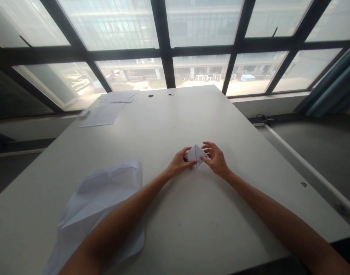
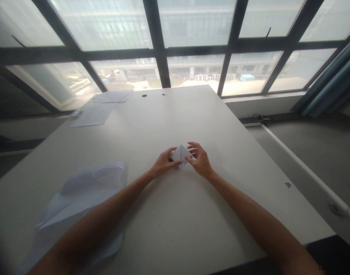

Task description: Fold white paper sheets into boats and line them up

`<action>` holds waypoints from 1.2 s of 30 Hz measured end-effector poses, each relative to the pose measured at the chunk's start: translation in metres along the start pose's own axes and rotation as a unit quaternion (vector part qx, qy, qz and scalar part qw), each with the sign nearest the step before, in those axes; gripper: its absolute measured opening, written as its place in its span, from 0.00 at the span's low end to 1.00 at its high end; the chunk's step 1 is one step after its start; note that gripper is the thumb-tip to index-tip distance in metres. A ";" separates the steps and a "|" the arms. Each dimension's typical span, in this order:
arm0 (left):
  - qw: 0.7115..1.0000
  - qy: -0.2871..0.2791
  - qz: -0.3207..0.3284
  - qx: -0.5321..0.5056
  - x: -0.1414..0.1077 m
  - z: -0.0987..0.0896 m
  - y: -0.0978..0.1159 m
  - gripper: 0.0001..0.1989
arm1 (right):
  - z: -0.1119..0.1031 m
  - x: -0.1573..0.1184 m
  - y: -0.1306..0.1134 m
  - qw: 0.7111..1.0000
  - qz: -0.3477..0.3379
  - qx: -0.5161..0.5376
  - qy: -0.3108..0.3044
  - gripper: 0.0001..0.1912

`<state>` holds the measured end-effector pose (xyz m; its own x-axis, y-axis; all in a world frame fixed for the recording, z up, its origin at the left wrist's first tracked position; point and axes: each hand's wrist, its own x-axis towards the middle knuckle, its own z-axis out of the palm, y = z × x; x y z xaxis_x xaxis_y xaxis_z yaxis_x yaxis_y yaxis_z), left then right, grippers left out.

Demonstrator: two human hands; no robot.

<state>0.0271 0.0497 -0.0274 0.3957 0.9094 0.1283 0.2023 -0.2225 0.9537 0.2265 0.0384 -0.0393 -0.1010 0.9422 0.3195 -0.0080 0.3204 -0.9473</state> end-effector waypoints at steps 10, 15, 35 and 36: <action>0.994 -0.086 -0.016 0.063 -0.004 -0.001 0.008 0.22 | -0.002 -0.001 -0.008 0.992 0.098 -0.061 -0.042 0.19; 0.991 -0.108 -0.033 0.067 -0.004 -0.001 0.012 0.21 | 0.000 -0.003 -0.009 0.994 0.079 -0.069 -0.034 0.20; 0.986 0.094 -0.059 -0.127 -0.008 0.011 0.016 0.20 | 0.003 -0.005 -0.012 0.983 0.100 -0.082 -0.128 0.21; 0.984 0.102 -0.062 -0.130 -0.008 0.010 0.016 0.20 | 0.003 -0.005 -0.011 0.983 0.092 -0.087 -0.133 0.21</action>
<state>0.0366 0.0356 -0.0160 0.1879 0.9816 0.0330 -0.0085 -0.0320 0.9995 0.2239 0.0297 -0.0301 -0.3424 0.9337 0.1043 0.2017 0.1815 -0.9625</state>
